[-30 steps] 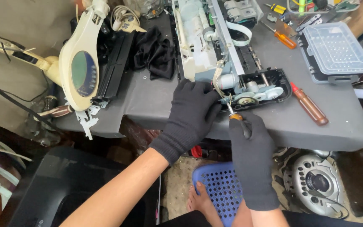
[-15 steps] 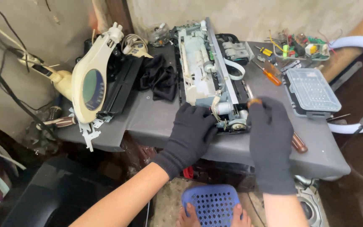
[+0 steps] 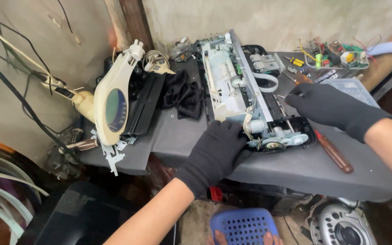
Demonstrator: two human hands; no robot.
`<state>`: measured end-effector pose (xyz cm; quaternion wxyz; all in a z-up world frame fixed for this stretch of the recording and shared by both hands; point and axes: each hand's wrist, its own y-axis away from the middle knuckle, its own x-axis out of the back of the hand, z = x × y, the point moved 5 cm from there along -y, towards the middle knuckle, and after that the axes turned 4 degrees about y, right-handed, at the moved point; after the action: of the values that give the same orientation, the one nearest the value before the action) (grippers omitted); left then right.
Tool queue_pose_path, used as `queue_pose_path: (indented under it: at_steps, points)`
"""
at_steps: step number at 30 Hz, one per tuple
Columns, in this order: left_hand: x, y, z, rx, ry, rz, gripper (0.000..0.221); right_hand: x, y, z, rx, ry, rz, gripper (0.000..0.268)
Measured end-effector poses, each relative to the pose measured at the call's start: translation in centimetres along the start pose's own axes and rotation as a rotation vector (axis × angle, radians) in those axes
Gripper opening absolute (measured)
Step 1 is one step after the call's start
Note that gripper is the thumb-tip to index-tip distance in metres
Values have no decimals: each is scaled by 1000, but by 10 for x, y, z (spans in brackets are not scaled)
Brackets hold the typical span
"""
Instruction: Disassembling the internal paper feed mechanism of a printer using a screwdriver and manual prying.
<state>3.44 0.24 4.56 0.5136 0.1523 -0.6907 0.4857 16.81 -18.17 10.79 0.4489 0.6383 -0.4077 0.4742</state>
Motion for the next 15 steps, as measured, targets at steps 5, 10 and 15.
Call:
queue_pose_path:
  at_steps: [5, 10, 15]
  points:
    - [14, -5, -7, -215, -40, -118, 19, -37, 2, 11, -15, -464, 140, 36]
    - [57, 3, -22, -158, 180, 73, 23, -33, 22, -17, -204, -584, 127, 39]
    - [58, 4, -47, 170, 246, 380, 39, -37, -11, -15, -103, -372, 135, 47]
